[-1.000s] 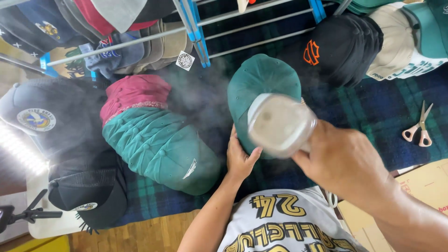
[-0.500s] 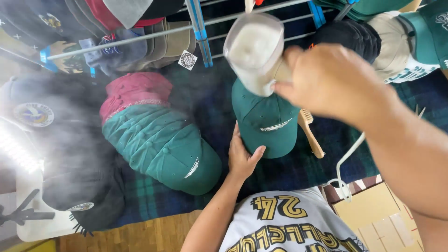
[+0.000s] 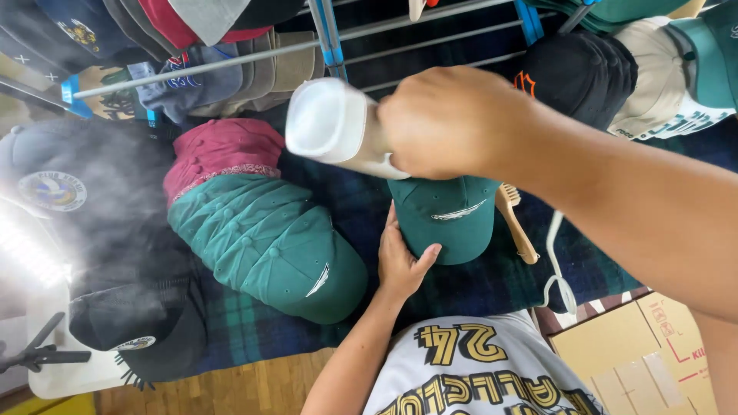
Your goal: The person is using a handheld steamer and a brush to treat a green baseball cap, likely to remove wrinkles or clean it.
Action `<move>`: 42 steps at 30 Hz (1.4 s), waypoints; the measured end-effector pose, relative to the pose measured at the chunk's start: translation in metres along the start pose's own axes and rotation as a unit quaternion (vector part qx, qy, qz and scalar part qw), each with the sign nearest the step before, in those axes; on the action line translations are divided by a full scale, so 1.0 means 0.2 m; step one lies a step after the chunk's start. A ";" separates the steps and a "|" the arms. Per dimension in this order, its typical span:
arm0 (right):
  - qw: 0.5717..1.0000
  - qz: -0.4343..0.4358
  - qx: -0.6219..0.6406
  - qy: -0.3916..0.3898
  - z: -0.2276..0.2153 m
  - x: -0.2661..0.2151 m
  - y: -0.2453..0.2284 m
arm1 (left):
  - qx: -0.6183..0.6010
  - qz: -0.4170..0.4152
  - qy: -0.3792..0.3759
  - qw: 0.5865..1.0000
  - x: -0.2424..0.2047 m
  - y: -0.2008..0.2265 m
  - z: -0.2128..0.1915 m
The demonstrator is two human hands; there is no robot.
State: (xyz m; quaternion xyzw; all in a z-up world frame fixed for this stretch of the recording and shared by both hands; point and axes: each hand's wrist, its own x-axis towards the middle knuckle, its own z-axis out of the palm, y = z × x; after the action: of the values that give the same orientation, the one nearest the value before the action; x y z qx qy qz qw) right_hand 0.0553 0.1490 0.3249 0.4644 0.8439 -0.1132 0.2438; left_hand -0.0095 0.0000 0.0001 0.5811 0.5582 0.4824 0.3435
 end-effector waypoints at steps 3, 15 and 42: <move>0.999 -0.040 -0.028 0.000 0.05 0.14 -0.06 | -0.002 0.004 0.003 1.000 0.00 0.00 0.00; 0.997 0.061 -0.029 -0.034 -0.12 -0.17 0.17 | 0.009 0.000 0.005 1.000 0.00 0.01 0.00; 0.996 -0.008 -0.081 -0.030 -0.09 -0.11 0.30 | -0.007 0.004 0.010 1.000 0.02 0.02 0.00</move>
State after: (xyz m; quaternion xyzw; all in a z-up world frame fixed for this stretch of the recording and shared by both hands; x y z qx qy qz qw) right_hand 0.1093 0.1731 0.3539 0.4324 0.8463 -0.0602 0.3051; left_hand -0.0081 0.0024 0.0044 0.5766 0.5556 0.4933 0.3399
